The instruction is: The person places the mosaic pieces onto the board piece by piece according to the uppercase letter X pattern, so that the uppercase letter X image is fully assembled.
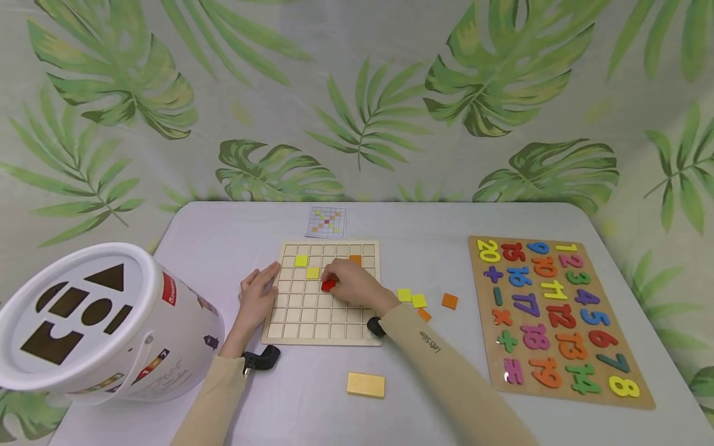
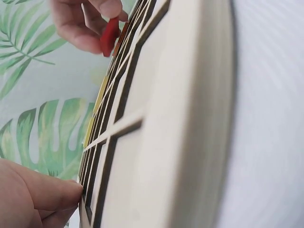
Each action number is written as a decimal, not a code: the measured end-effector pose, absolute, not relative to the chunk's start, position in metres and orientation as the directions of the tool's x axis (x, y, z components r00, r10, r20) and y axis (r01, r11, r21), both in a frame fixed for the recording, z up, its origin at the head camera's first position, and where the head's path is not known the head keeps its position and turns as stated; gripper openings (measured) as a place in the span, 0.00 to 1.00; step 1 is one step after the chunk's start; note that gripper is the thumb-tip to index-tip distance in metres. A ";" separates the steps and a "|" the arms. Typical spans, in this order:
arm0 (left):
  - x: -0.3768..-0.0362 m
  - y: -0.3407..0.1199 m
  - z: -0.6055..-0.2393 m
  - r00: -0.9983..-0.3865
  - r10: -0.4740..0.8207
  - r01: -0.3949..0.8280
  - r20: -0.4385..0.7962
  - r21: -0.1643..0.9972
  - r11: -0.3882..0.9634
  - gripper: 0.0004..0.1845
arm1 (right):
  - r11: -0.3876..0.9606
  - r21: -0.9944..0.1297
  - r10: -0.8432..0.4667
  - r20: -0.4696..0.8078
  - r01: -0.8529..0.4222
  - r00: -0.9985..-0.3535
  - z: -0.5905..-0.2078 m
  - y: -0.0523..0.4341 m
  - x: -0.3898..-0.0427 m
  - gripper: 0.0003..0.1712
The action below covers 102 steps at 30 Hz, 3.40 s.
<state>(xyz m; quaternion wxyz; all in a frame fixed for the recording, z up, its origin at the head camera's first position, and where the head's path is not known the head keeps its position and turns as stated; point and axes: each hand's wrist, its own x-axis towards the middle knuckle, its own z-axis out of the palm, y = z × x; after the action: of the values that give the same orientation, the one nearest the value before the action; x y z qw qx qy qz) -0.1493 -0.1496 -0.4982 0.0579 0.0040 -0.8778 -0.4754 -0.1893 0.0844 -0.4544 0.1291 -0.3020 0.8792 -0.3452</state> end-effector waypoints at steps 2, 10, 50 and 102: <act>-0.149 -0.150 -0.498 -0.993 -0.063 0.048 0.098 0.834 0.549 0.25 | 0.588 -0.666 -0.630 -0.021 -0.459 -0.777 -0.454 0.079 -0.190 0.13; -0.150 -0.150 -0.499 -0.991 -0.066 0.059 0.115 0.826 0.561 0.25 | 0.631 -0.591 -0.631 -0.014 -0.502 -0.776 -0.453 0.070 -0.188 0.15; -0.150 -0.149 -0.500 -0.993 -0.064 0.048 0.101 0.827 0.560 0.25 | 0.664 -0.708 -0.384 -0.044 -0.242 -0.922 -0.452 0.250 -0.139 0.13; -0.149 -0.149 -0.499 -0.991 -0.065 0.063 0.119 0.827 0.559 0.25 | 0.586 -0.615 -0.674 -0.008 -0.528 -0.739 -0.450 0.065 -0.172 0.10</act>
<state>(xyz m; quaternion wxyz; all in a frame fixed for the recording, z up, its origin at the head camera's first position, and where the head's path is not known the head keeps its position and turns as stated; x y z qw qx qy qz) -0.1492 -0.1488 -0.4991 0.0681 0.0005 -0.8802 -0.4696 -0.1718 0.0649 -0.4505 0.1211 -0.3406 0.8821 -0.3019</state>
